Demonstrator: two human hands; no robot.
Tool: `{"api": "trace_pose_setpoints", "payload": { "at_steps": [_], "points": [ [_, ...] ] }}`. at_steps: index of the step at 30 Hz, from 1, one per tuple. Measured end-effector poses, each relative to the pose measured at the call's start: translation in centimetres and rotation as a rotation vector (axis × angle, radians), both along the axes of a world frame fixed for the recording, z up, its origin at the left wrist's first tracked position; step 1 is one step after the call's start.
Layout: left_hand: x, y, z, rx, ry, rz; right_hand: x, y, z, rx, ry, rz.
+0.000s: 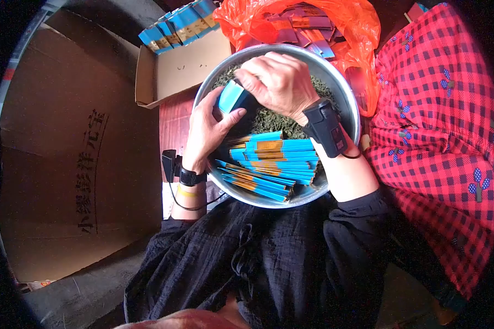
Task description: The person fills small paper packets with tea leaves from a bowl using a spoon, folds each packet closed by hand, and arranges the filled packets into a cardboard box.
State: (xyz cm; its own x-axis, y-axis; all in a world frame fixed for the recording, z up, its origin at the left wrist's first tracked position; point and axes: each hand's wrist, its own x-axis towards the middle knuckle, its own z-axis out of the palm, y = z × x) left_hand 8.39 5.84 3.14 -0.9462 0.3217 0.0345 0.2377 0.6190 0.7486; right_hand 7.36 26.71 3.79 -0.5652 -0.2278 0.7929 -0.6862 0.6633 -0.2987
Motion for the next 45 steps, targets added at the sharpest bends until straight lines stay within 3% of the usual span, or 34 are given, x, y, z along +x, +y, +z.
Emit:
{"api": "trace_pose_setpoints", "payload": {
  "at_steps": [3,5,10,13,18,21,29,35,37,45],
  "points": [
    [-0.1,-0.2,-1.4,0.008,0.165,-0.006,-0.2,1.0,0.1,-0.136,-0.002,-0.090],
    [-0.1,-0.3,-1.2,0.012,0.141,-0.005,-0.6,1.7,-0.2,-0.181,-0.111,-0.232],
    [-0.1,-0.3,-1.4,-0.007,0.154,-0.018,-1.7,2.6,-1.8,0.079,-0.521,-0.417],
    [-0.1,-0.3,-1.3,0.036,0.135,-0.012,-1.8,1.8,-4.0,0.095,-0.707,-0.365],
    [-0.1,-0.3,-1.0,0.031,0.105,-0.013,-2.6,2.4,-4.9,-0.145,-0.930,-0.152],
    [-0.2,-0.2,-2.0,0.044,0.337,-0.021,-2.8,2.9,-4.4,-0.353,-0.872,-0.070],
    [-0.2,-0.2,-1.7,0.028,0.286,-0.009,-1.7,2.1,-1.6,-0.509,-0.585,-0.120],
    [-0.4,-0.3,-2.3,0.024,0.300,-0.035,0.0,-1.0,-1.3,-0.098,-0.186,-0.001],
    [-0.5,-0.4,-2.6,0.027,0.317,-0.061,0.4,-1.6,-1.0,-0.069,-0.157,0.087],
    [-0.5,-0.7,-3.1,0.111,0.358,-0.048,0.8,-0.4,1.1,-0.016,0.152,0.043]
  ]
}}
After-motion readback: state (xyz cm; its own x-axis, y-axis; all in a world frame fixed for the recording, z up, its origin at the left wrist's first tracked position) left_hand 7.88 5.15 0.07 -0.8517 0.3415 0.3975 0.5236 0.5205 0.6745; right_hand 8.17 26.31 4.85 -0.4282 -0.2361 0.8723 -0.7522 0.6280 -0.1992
